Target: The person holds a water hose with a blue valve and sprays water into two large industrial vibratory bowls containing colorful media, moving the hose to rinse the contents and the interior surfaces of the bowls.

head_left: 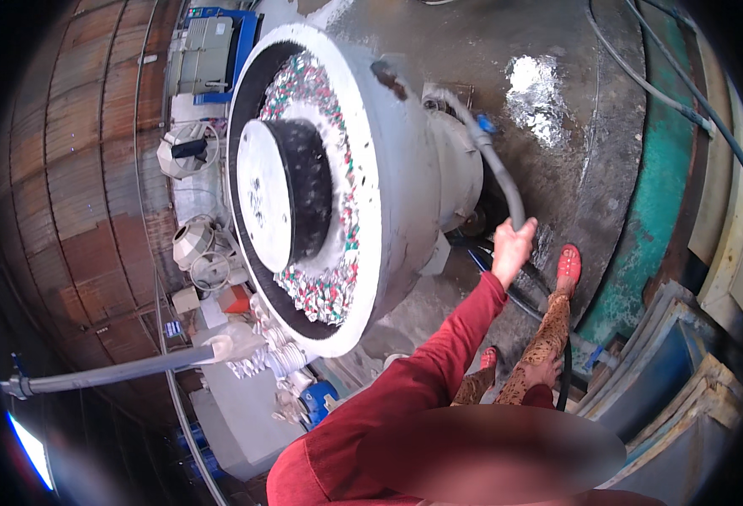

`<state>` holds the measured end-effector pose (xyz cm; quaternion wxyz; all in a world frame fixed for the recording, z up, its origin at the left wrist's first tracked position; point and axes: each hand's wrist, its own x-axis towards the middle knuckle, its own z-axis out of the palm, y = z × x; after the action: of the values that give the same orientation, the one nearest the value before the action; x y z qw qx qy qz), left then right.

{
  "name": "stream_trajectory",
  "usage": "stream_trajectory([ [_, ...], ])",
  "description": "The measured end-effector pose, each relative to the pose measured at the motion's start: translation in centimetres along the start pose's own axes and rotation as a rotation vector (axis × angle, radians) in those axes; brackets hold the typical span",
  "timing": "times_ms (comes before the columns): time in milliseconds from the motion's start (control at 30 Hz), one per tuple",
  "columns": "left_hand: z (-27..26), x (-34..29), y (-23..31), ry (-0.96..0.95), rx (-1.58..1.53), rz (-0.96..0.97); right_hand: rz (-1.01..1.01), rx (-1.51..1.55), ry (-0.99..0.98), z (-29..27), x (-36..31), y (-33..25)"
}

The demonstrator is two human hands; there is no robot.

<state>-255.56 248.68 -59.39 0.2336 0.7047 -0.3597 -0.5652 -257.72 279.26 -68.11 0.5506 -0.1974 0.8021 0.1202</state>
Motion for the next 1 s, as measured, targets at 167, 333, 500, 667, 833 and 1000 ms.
stream_trajectory([
  [167, -7.4, -10.1, -5.1, -0.108, 0.232, 0.099, -0.062, -0.088, 0.133, 4.5, -1.0, 0.6],
  [333, -19.6, -23.3, -12.3, -0.187, 0.278, 0.141, -0.283, -0.146, 0.470, 11.7, 0.3, 2.5],
  [500, -32.7, -34.3, -22.2, -0.193, 0.493, 0.097, -0.665, 0.508, 0.151, 15.2, 6.4, 7.4],
  [667, -46.1, -41.0, -31.3, -0.156, 0.333, -0.023, -0.266, 0.373, 0.033, 10.6, -5.6, 8.3],
  [833, -54.3, -45.8, -38.6, 0.101, 0.205, -0.165, -0.402, 0.295, 0.026, 9.0, -11.6, 3.0],
  [1000, -61.2, -50.2, -41.9, 0.519, -0.064, 0.055, -0.449, -0.011, 0.058, 10.0, -14.1, -3.7],
])
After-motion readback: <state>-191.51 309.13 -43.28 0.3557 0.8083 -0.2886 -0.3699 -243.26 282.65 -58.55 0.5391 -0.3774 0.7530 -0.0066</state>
